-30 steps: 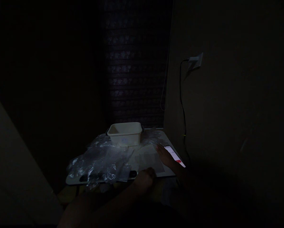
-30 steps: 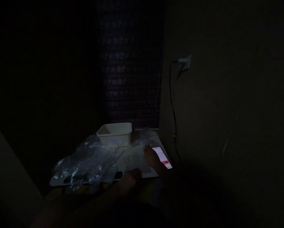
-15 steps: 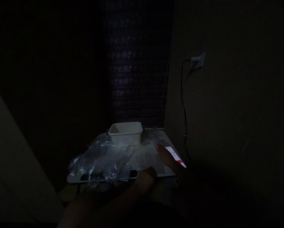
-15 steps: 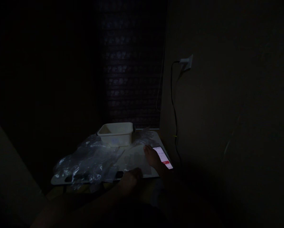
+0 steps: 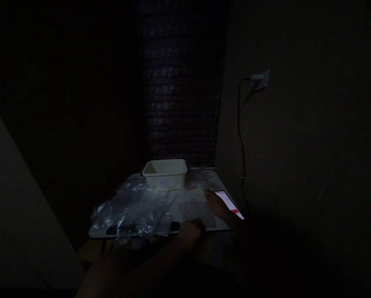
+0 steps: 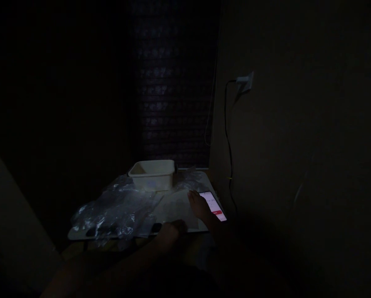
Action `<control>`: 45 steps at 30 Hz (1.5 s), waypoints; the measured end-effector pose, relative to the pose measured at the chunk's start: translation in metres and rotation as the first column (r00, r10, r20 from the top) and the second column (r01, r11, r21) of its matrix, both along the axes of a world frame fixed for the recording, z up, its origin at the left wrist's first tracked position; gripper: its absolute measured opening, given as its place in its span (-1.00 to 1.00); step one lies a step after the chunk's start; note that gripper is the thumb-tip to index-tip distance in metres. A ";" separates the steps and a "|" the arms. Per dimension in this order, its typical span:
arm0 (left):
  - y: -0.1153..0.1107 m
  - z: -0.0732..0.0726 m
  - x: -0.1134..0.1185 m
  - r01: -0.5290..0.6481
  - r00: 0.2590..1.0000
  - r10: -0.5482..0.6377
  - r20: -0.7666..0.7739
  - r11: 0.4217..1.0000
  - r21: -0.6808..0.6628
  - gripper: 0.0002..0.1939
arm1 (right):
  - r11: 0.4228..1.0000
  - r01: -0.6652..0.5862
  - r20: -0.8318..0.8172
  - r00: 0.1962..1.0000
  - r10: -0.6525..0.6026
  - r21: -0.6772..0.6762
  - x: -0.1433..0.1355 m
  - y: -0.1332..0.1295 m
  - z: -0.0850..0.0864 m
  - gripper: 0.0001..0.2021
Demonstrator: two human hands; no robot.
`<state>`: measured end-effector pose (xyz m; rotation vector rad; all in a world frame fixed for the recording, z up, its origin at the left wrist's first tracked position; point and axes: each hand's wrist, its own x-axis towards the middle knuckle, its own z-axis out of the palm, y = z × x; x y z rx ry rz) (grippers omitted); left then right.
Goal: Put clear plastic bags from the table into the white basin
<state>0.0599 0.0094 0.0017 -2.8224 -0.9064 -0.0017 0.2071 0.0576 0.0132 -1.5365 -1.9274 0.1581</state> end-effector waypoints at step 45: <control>0.024 0.062 -0.026 0.084 0.615 0.416 0.670 0.811 -0.580 -0.73 | 0.932 -0.274 -0.801 0.598 -0.028 -0.237 0.008 0.006 0.017 -0.56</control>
